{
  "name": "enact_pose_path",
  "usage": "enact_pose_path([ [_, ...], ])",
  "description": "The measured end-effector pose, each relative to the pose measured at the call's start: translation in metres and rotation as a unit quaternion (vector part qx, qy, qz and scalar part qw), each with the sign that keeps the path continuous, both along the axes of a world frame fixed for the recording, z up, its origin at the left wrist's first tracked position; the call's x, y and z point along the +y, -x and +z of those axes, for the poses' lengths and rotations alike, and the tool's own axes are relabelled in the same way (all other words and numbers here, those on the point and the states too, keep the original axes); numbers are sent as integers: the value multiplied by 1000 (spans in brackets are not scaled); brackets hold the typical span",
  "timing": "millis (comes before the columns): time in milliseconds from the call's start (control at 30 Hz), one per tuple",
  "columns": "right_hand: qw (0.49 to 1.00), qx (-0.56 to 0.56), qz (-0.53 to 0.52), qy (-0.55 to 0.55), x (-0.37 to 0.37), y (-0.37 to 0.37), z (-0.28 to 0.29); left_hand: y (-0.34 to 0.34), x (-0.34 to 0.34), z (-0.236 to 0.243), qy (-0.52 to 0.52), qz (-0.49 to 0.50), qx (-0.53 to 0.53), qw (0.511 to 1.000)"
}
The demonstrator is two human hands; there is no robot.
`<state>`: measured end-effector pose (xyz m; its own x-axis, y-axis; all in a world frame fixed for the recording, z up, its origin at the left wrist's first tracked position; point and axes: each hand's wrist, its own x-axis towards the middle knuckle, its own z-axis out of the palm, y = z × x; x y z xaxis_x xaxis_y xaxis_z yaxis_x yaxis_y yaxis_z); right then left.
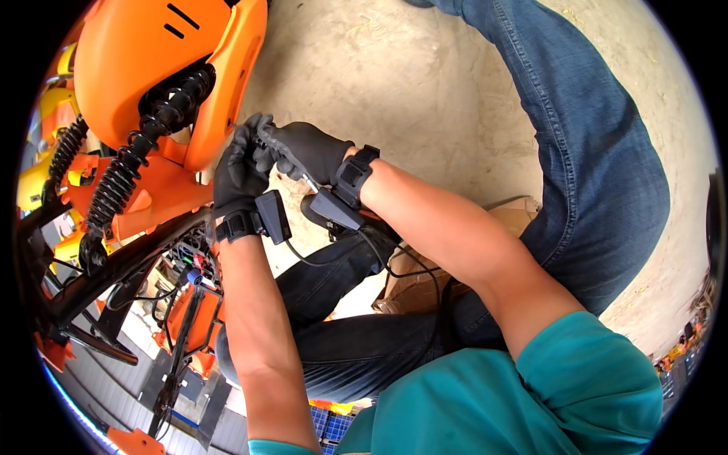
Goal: The person uses a screwdriver to manipulate a small component on the side of an orange scooter, then handles a small black part near the frame by hand.
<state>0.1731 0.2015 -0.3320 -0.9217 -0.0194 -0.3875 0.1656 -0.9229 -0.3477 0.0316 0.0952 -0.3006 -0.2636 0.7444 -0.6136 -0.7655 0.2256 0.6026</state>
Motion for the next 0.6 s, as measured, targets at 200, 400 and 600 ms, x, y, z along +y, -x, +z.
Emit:
enact_pose_path([
  [200,958,-85,-158,-223,-21,15,-9,-9,10,3,158,45,130,978],
  [400,996,-59,45,-46,2,1,12,-5,7,7,11,-23,-6,1000],
  [600,961,-89,-172,-197,-19,11,-2,-10,14,7,130,32,112,985],
])
